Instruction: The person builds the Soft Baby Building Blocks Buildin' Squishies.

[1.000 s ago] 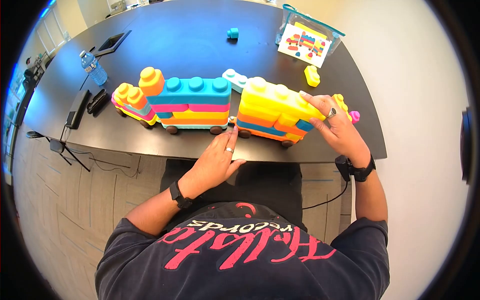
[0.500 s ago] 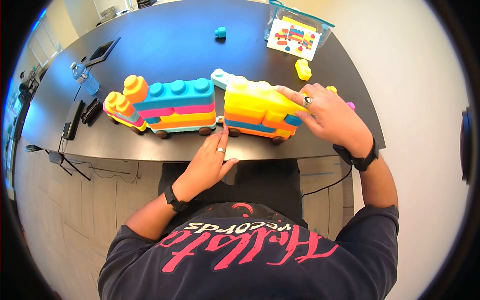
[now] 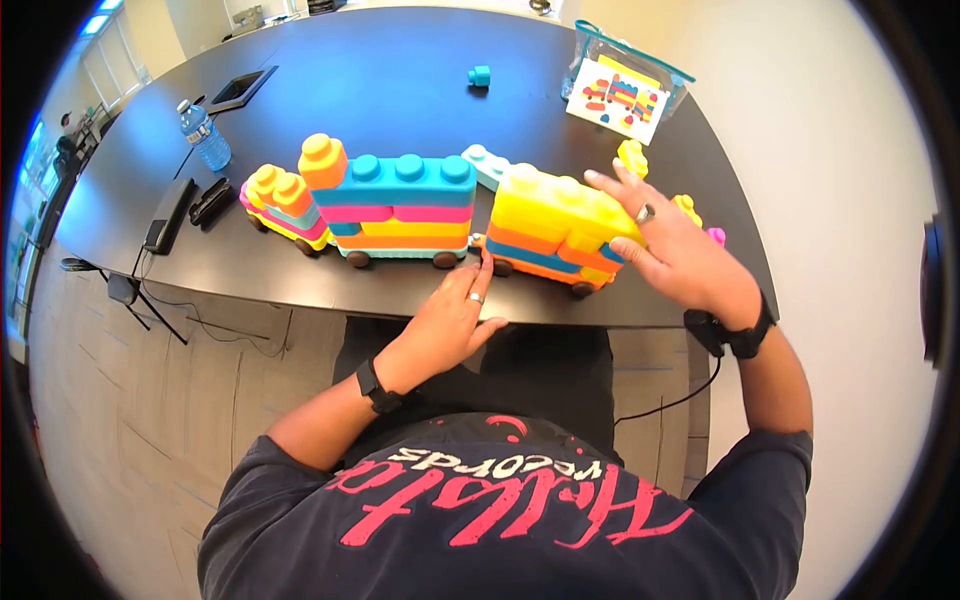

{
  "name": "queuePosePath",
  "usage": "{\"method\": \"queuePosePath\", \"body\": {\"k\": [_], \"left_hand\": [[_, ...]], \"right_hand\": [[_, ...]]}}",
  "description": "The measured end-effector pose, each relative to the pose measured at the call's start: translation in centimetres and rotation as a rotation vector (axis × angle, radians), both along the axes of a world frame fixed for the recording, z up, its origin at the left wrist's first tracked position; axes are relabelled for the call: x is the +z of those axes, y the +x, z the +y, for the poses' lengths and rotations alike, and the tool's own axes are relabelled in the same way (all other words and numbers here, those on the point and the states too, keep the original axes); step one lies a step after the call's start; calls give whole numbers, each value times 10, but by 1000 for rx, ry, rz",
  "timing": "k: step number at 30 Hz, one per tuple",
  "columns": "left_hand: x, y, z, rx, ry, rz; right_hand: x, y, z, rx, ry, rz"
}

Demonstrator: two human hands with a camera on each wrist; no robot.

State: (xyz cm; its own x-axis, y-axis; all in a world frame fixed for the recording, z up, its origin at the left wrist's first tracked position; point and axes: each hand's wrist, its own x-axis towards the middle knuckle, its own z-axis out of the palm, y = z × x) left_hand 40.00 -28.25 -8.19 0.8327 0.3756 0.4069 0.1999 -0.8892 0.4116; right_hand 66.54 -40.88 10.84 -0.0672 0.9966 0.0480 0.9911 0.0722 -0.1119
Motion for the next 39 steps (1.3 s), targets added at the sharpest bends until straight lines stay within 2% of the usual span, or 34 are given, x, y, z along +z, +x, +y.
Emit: {"method": "queuePosePath", "body": {"k": [1,2,6,10,12,13,16,17,20,22,26,28,30,34,36,39], "left_hand": [[-1,0,0,-1,-36,6],[-3,0,0,4,-15,-8],[-2,1,-1,-22,-45,-13],[-3,-1,-1,-22,-30,-18],[-4,2,-1,-5,-26,-34],[-5,2,-1,-7,-19,-42],[-8,1,-2,14,-63,-132],[-9,0,-2,11,-75,-143],[-9,0,-1,21,-82,-99],[-4,-5,1,-7,-91,-62],[4,-13,7,-55,-102,12],[8,-15,7,-78,-134,33],[10,-16,9,-80,-157,35],[14,-17,10,-88,-219,59],[16,-15,10,-126,-236,73],[17,-13,13,-140,-211,75]], "right_hand": [[-3,-2,2,-2,6,86],[-17,-2,3,8,40,-66],[-15,-6,-1,-29,16,-54],[-8,6,2,43,-34,60],[7,10,5,35,-129,200],[16,14,7,32,-121,192],[59,34,22,70,-144,456],[73,38,35,-4,-141,464],[97,64,90,-31,-132,360],[98,68,134,-160,-260,126],[39,79,219,-41,-425,-268],[14,64,234,21,-470,-327],[-30,66,256,90,-493,-259],[-61,24,266,111,-548,-80],[-88,31,271,374,-407,-9],[-85,29,269,357,-400,17]]}}
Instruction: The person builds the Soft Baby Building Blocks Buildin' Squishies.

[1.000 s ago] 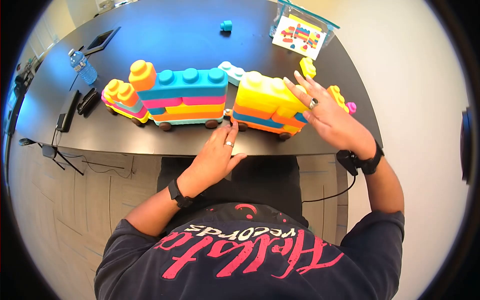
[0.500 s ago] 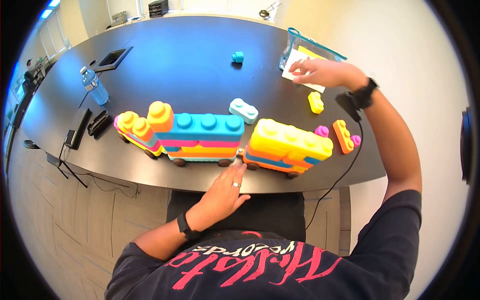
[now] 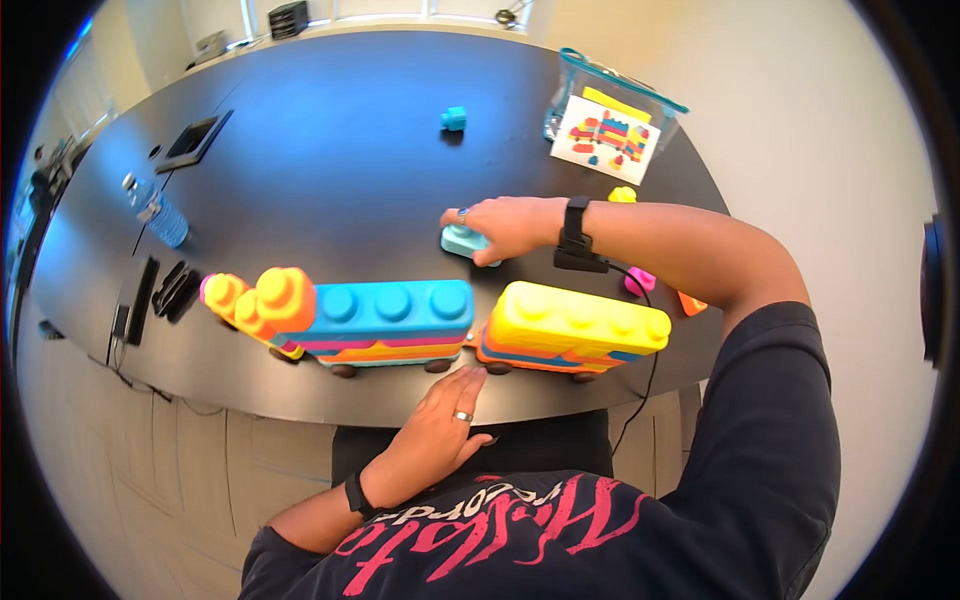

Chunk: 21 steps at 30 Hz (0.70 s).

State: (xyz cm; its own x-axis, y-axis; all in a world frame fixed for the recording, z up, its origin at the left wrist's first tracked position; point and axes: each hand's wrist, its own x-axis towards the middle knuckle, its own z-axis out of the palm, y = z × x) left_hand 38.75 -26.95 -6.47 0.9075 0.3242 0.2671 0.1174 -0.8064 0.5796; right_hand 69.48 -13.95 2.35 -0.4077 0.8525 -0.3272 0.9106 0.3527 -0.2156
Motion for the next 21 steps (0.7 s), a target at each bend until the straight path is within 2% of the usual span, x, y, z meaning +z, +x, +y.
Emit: {"method": "queuePosePath", "body": {"k": [2,4,6,10,12,14,16,17,18,20,21], "left_hand": [[0,0,-1,25,-13,13],[-1,0,0,17,-1,20],[-2,0,-1,17,11,25],[-2,1,-3,45,45,-13],[-2,1,-3,43,50,-3],[-1,2,-5,52,50,13],[-1,2,-6,82,67,33],[-2,2,-7,83,79,26],[-3,2,-7,93,83,27],[-2,1,-7,78,96,3],[-3,1,-7,88,102,6]], "right_hand": [[25,4,-9,-21,11,-15],[53,13,-24,-96,48,69],[95,14,-58,-323,59,93],[117,61,-120,-167,419,156],[148,43,-160,-235,334,153],[158,33,-188,-291,267,132],[157,24,-206,-148,279,238],[158,13,-214,-183,266,264],[147,15,-215,-86,349,248],[145,4,-223,-57,362,105],[142,-1,-225,-47,367,110]]}}
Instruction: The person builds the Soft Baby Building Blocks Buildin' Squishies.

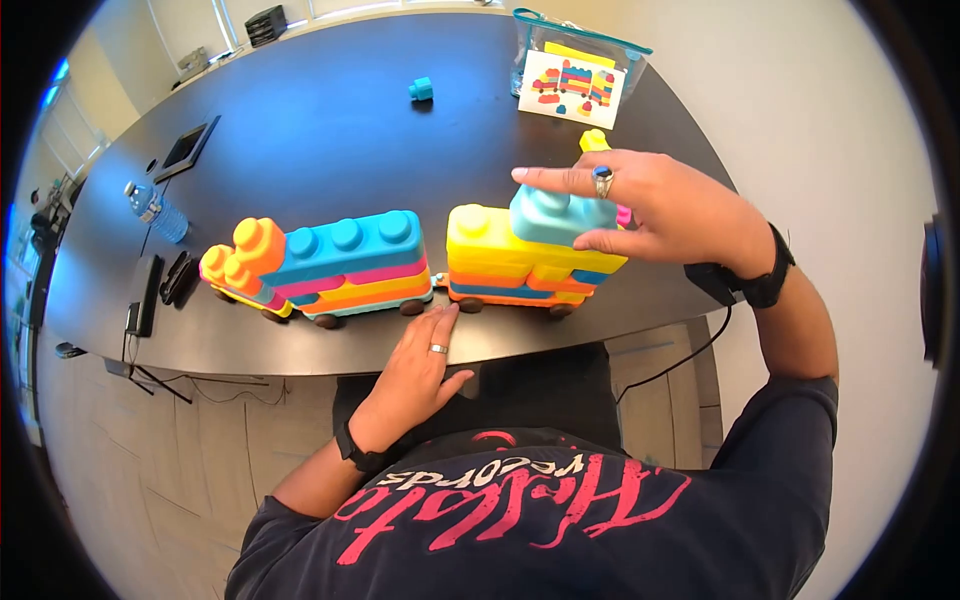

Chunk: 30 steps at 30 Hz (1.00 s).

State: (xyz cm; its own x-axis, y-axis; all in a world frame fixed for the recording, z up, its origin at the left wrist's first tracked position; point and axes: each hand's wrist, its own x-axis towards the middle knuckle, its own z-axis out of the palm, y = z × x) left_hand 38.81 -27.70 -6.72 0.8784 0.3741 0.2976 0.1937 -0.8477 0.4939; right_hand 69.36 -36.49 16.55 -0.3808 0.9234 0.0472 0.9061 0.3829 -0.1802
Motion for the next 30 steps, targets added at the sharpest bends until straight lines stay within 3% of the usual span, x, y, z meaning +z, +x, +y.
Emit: {"method": "queuePosePath", "body": {"k": [2,6,15,18,22,24,30], "left_hand": [[0,1,-1,-11,11,-21],[1,2,-4,7,28,-16],[-4,3,-6,0,128,23],[-3,5,-5,-20,116,12],[5,-1,-4,-18,94,32],[6,-1,-3,-19,96,30],[2,0,-4,-5,105,20]], "right_hand": [[-4,-8,-2,-67,91,-185],[-1,-18,-3,-125,69,-202],[-30,-27,-9,-75,318,-293],[-39,-41,-17,-187,284,-445],[-40,-50,-8,-282,236,-340],[-46,-43,-1,-129,267,-191],[-58,-48,-1,-193,283,-138]]}}
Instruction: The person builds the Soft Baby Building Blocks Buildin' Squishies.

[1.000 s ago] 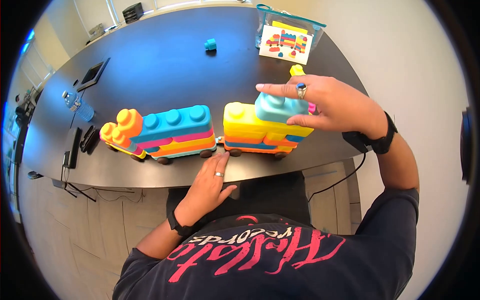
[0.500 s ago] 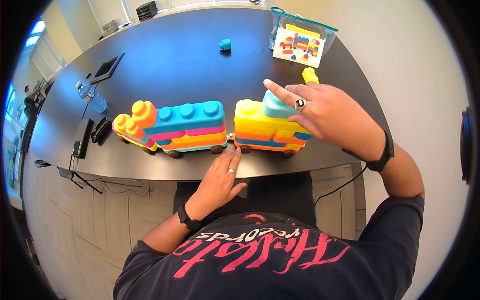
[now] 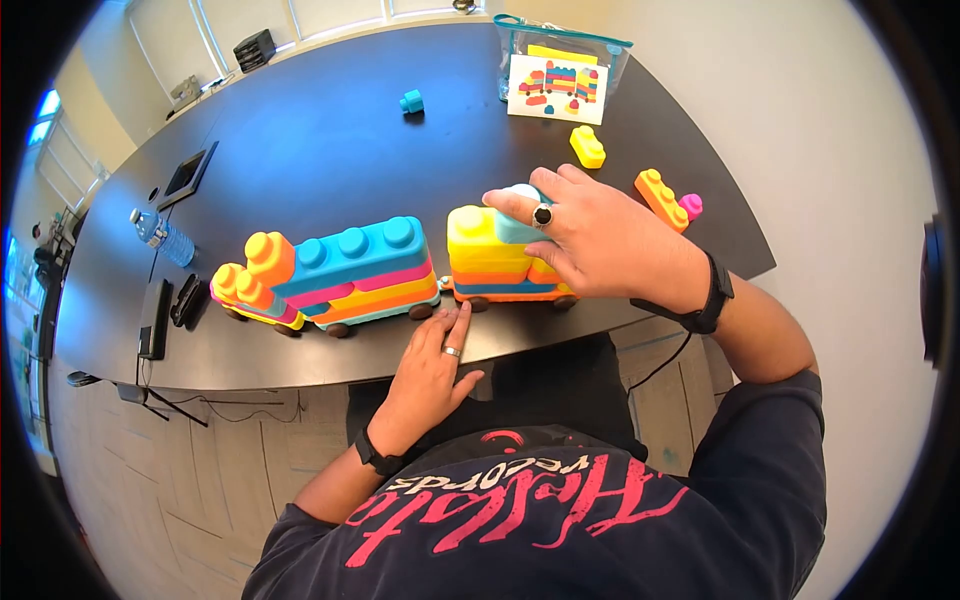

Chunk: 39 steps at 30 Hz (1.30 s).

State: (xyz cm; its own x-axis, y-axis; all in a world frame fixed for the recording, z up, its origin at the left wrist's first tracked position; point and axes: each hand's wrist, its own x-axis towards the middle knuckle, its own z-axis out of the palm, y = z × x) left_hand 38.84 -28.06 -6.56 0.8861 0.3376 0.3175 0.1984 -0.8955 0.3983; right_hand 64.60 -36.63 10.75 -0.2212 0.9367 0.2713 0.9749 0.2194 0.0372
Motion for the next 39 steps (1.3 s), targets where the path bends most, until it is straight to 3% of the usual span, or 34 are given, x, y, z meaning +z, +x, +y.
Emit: {"method": "queuePosePath", "body": {"k": [4,6,7,9,11,12,13,14,16,18,21,25,29,30,32,33,35,39], "left_hand": [[-2,0,-1,4,13,-5],[-1,-1,1,-3,17,-2],[-2,-1,1,6,-7,-10],[-3,0,1,2,-33,-24],[-3,-1,1,24,-39,-1],[-4,0,1,29,-41,7],[-4,1,1,12,-37,1],[-3,0,1,17,-31,11],[-3,0,1,26,-25,27],[-2,0,1,25,-18,31],[-1,2,-1,38,-11,41],[0,2,-2,45,9,64],[0,3,-3,54,20,75],[0,4,-4,61,35,82],[0,5,-5,71,46,93],[0,5,-6,79,81,100],[-1,5,-7,85,117,110],[-2,6,-7,91,124,102]], "right_hand": [[13,-4,-3,-102,-174,17],[10,23,6,117,-64,412],[22,41,9,138,85,338],[57,68,2,-12,91,588],[71,92,-13,-230,145,424],[58,118,-13,-279,156,425],[52,130,-16,-475,19,379],[27,149,-16,-381,-9,363],[-15,164,-20,-390,-175,218],[-70,172,-20,-481,-175,163],[-103,170,-14,-496,-237,147],[-110,174,-12,-459,-184,166],[-24,125,-37,-325,156,657],[-13,116,-42,-321,147,662],[-4,102,-49,-17,301,627],[-5,94,-49,-17,298,631],[-8,77,-46,51,336,348],[-18,67,-51,-69,242,412]]}}
